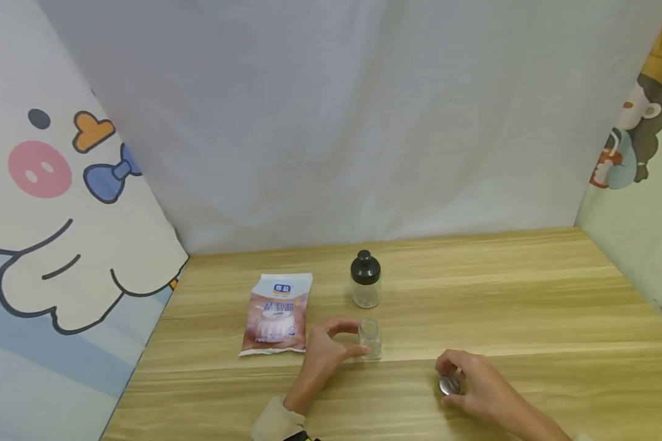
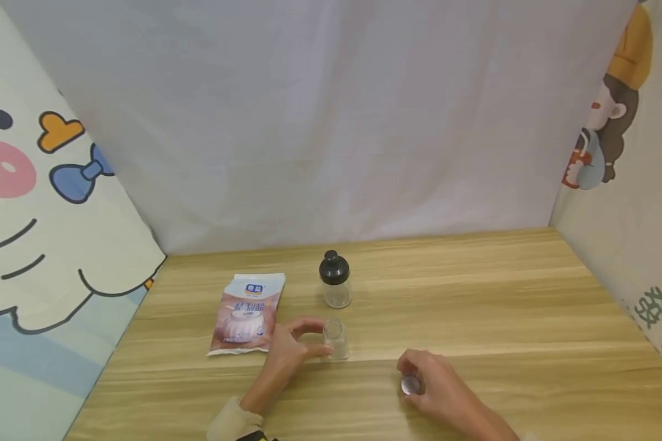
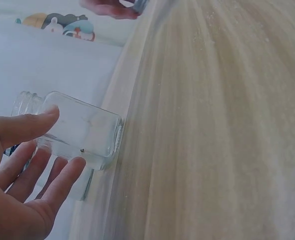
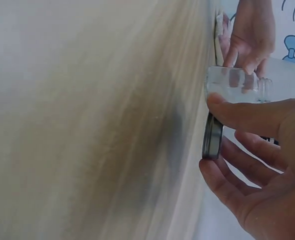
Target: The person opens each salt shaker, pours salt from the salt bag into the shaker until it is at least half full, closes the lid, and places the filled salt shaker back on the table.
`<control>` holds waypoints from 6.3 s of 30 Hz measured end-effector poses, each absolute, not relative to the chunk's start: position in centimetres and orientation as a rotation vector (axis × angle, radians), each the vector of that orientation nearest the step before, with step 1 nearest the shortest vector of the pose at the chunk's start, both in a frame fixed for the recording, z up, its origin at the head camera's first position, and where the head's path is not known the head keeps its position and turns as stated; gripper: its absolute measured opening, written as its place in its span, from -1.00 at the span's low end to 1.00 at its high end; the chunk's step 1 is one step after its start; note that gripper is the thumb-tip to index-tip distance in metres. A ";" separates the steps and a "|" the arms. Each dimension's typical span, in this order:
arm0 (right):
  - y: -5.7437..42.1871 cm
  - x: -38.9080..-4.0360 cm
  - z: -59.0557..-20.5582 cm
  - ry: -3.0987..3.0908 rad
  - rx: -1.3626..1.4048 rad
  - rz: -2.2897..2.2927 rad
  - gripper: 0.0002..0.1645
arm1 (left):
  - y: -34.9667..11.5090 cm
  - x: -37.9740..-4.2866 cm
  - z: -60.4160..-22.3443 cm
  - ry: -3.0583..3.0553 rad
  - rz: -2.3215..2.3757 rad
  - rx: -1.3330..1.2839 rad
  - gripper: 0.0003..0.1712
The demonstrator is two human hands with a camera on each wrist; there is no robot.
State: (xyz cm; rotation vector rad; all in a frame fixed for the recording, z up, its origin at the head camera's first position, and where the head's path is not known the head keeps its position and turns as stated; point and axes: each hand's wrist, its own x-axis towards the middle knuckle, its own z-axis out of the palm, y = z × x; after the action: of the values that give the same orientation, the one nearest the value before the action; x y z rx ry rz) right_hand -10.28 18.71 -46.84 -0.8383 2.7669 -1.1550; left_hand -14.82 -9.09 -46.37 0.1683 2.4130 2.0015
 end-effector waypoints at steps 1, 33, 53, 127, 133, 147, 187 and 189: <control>18.8 -10.1 -47.0 2.758 -0.822 -1.138 -0.50 | -9.1 -15.0 -46.8 2.417 1.989 0.163 -0.55; 20.3 -11.1 -44.7 3.070 -0.699 -1.339 -0.38 | -10.7 -16.3 -46.0 2.274 2.109 0.127 -0.46; 19.9 -18.0 -41.1 2.728 -0.585 -1.645 -0.44 | -10.3 -20.6 -46.2 2.418 2.187 0.023 -0.48; 7.5 -25.9 -41.9 2.866 -0.620 -1.508 -0.50 | -9.2 -24.6 -47.6 2.327 2.084 0.349 -0.35; 7.5 -26.2 -42.0 2.851 -0.616 -1.475 -0.48 | -9.5 -24.8 -48.2 2.356 2.069 0.349 -0.35; 7.0 -26.5 -41.6 2.934 -0.579 -1.339 -0.47 | -8.6 -25.4 -48.7 2.417 2.011 0.345 -0.27; 6.8 -27.0 -41.3 2.984 -0.792 -1.248 -0.53 | -8.4 -25.6 -48.0 2.591 1.904 0.276 -0.35; 6.6 -27.0 -41.3 2.999 -0.770 -1.198 -0.48 | -8.3 -25.4 -47.4 2.564 1.944 0.252 -0.38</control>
State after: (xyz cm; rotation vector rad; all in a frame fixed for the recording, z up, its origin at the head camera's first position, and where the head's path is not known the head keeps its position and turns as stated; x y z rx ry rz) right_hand -27.00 6.64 -41.33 -0.7698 2.9986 -1.1979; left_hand -25.35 -8.26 -47.44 0.2520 2.5639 1.9435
